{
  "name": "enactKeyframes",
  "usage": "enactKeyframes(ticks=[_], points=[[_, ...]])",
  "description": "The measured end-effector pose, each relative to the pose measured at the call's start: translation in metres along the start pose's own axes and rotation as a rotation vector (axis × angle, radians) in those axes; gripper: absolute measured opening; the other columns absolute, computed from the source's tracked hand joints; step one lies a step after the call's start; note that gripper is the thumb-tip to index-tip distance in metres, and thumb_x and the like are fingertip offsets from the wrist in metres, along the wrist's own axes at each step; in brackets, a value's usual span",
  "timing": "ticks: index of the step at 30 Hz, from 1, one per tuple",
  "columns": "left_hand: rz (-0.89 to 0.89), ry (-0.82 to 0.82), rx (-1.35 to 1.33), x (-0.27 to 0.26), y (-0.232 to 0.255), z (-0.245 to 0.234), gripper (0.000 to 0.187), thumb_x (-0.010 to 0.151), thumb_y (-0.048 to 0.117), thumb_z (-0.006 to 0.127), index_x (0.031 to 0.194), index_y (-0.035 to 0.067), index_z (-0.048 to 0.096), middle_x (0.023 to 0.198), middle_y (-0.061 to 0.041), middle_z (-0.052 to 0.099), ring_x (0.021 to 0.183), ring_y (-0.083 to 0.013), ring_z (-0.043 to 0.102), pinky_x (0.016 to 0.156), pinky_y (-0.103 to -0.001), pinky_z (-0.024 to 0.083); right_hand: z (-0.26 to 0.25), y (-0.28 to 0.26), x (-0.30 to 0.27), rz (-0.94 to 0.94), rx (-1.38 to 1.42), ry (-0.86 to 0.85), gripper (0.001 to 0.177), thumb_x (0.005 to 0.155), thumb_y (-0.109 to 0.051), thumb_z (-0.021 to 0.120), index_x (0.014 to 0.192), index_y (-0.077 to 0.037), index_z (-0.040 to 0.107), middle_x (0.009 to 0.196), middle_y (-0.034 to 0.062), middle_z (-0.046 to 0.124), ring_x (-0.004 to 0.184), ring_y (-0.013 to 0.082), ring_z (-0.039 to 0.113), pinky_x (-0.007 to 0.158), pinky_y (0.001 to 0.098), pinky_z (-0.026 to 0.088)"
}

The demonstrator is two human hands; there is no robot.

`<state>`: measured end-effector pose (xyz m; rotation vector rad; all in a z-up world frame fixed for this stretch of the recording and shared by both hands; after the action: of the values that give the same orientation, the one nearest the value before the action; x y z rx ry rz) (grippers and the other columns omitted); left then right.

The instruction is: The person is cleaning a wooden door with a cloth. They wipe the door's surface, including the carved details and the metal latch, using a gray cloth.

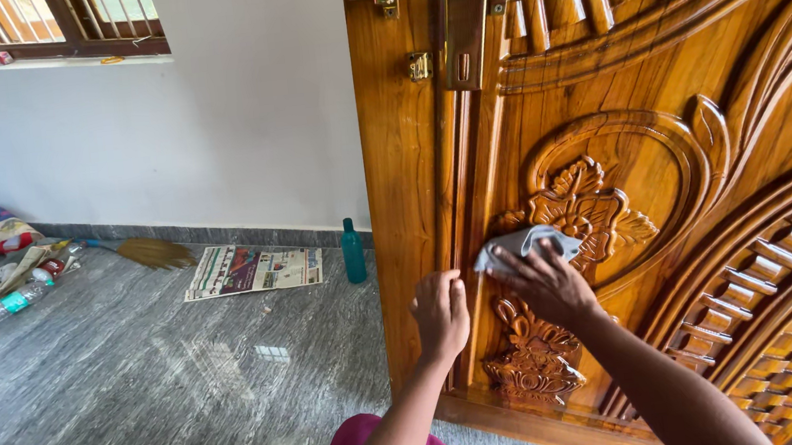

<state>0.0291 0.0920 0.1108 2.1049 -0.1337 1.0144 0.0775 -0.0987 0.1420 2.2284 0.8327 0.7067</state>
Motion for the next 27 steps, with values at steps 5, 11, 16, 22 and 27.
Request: enactKeyframes(ticks=[5, 11, 16, 22, 27], points=[[0.210, 0.098, 0.004, 0.057, 0.070, 0.000, 0.028, 0.104, 0.029, 0.051, 0.126, 0.013, 0.059, 0.131, -0.009, 0.060, 0.130, -0.0265, 0.053, 0.106, -0.055, 0.033, -0.062, 0.091, 0.022, 0.178, -0.041, 0.178, 0.064, 0.098, -0.060, 0.046, 0.157, -0.045, 0.028, 0.171, -0.0074, 0.021, 0.154, 0.0258, 0.025, 0.119, 0.0701, 0.019], [0.430, 0.084, 0.113, 0.104, 0.126, -0.007, 0.044, 0.102, 0.031, 0.053, 0.140, 0.011, 0.056, 0.154, -0.013, 0.050, 0.149, -0.0331, 0.039, 0.118, -0.057, 0.026, -0.116, 0.200, 0.012, 0.425, 0.209, 0.415, 0.066, 0.093, -0.066, 0.035, 0.155, -0.046, 0.025, 0.172, -0.0068, 0.016, 0.157, 0.0356, 0.007, 0.111, 0.0859, -0.004], [0.522, 0.050, 0.215, 0.137, 0.146, -0.014, 0.053, 0.103, 0.035, 0.050, 0.153, 0.017, 0.048, 0.167, -0.013, 0.033, 0.158, -0.0336, 0.024, 0.125, -0.061, 0.014, -0.120, 0.265, -0.065, 0.661, 0.369, 0.519, 0.070, 0.099, -0.077, 0.030, 0.160, -0.042, 0.027, 0.174, 0.0010, 0.010, 0.160, 0.0415, -0.007, 0.110, 0.0799, -0.019], [0.511, 0.075, 0.332, 0.176, 0.149, 0.017, 0.059, 0.103, 0.038, 0.044, 0.161, 0.033, 0.033, 0.173, -0.010, 0.016, 0.160, -0.0374, 0.010, 0.122, -0.070, -0.002, -0.128, 0.317, -0.114, 1.022, -0.034, 0.408, 0.063, 0.109, -0.060, 0.027, 0.166, -0.033, 0.026, 0.179, 0.0125, 0.001, 0.158, 0.0426, -0.017, 0.112, 0.0714, -0.022], [0.485, 0.139, 0.425, 0.185, 0.128, 0.050, 0.055, 0.109, 0.047, 0.027, 0.163, 0.036, 0.027, 0.173, 0.000, 0.018, 0.160, -0.0362, 0.009, 0.120, -0.074, -0.006, -0.134, 0.327, -0.089, 0.931, 0.550, 0.509, 0.066, 0.110, -0.045, 0.026, 0.171, -0.028, 0.010, 0.177, 0.0191, -0.006, 0.162, 0.0402, -0.013, 0.126, 0.0651, -0.014]])
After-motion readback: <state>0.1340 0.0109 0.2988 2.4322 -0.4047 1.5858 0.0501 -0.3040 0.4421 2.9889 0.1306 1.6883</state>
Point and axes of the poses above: each hand's wrist, its own x-axis towards the middle knuckle, its own z-axis out of the palm, y = z × x, the point moved 4 cm from there along x, towards the middle knuckle
